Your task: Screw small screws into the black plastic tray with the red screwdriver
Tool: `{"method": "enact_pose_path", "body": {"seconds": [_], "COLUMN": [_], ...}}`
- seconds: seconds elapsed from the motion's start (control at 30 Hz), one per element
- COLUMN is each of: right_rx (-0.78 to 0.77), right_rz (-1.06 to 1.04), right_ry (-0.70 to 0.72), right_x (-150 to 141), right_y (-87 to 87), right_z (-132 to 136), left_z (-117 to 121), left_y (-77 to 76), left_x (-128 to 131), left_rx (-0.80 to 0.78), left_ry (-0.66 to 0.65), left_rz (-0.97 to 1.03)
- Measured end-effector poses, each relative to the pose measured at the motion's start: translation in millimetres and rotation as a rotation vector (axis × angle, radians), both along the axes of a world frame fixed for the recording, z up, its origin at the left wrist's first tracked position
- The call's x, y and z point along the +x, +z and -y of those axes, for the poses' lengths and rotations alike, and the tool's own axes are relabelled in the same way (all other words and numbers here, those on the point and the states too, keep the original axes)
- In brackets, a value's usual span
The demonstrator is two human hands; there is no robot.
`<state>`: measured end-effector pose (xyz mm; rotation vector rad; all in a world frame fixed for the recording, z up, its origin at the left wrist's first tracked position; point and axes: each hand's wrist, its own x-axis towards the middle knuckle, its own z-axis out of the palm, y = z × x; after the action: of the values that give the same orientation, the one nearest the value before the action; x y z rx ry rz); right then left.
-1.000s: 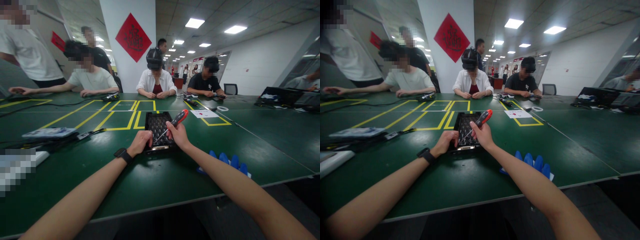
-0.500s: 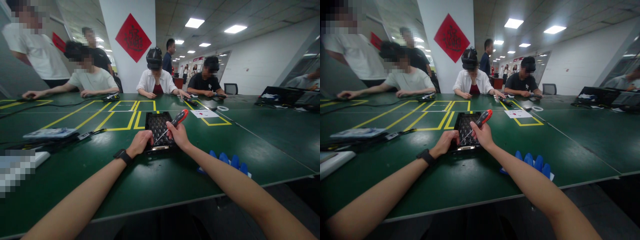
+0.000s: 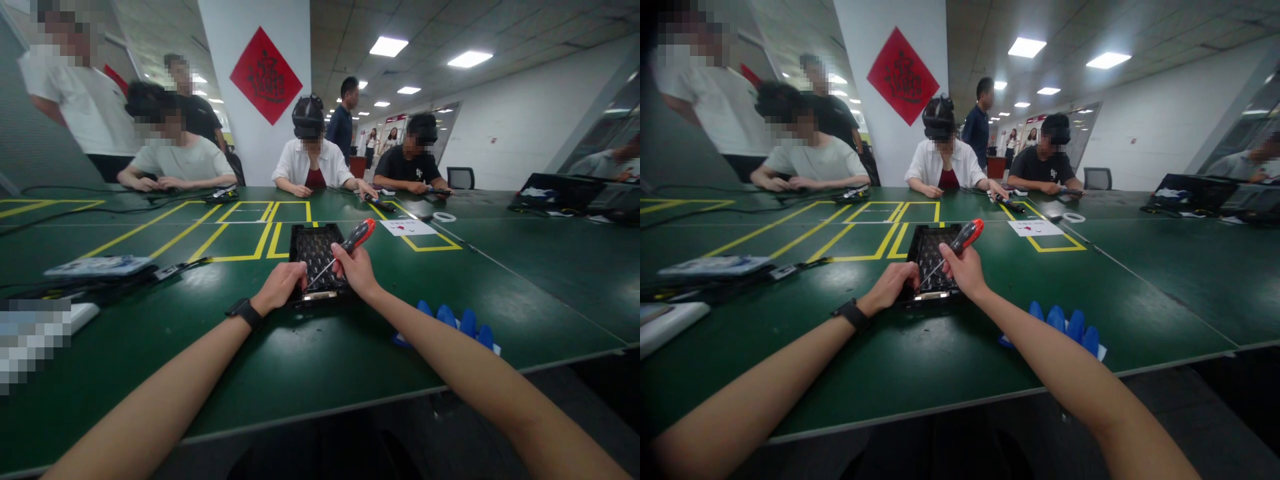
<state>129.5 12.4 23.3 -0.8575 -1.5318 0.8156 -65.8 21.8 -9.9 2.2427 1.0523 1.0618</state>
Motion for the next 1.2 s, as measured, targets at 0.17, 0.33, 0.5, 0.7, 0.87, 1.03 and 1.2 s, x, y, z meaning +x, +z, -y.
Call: {"method": "enact_pose_path", "body": {"seconds": [0.17,0.33,0.5,0.7,0.87,1.03,1.2], "right_rx": [0.002,0.005,0.006,-0.039,-0.154,-0.221,-0.217], "right_rz": [0.022,0.019,0.013,-0.106,-0.251,-0.299,-0.297], "right_ry": [-0.008,-0.006,-0.010,0.198,0.343,0.338,0.359], "right_x": [1,0,-1,-3,-4,-2,-4], "right_y": [0.8,0.4,1.9,2.6,-2.6,-4.5,-5.3], "right_z": [1,0,4,3,-6,-10,-8], "left_z": [4,10,9,8,9,9,10], "left_y": [6.0,11.4,10.2,13.8,16.4,14.4,12.8], "left_x": [3,9,9,8,7,7,7], "left_rx": [0.019,-0.014,-0.036,0.037,0.083,0.089,0.056], "left_ry": [0.040,0.039,-0.008,-0.016,-0.042,-0.005,0.026], "left_rz": [-0.008,0.064,0.046,-0.005,-0.044,-0.028,-0.020]}}
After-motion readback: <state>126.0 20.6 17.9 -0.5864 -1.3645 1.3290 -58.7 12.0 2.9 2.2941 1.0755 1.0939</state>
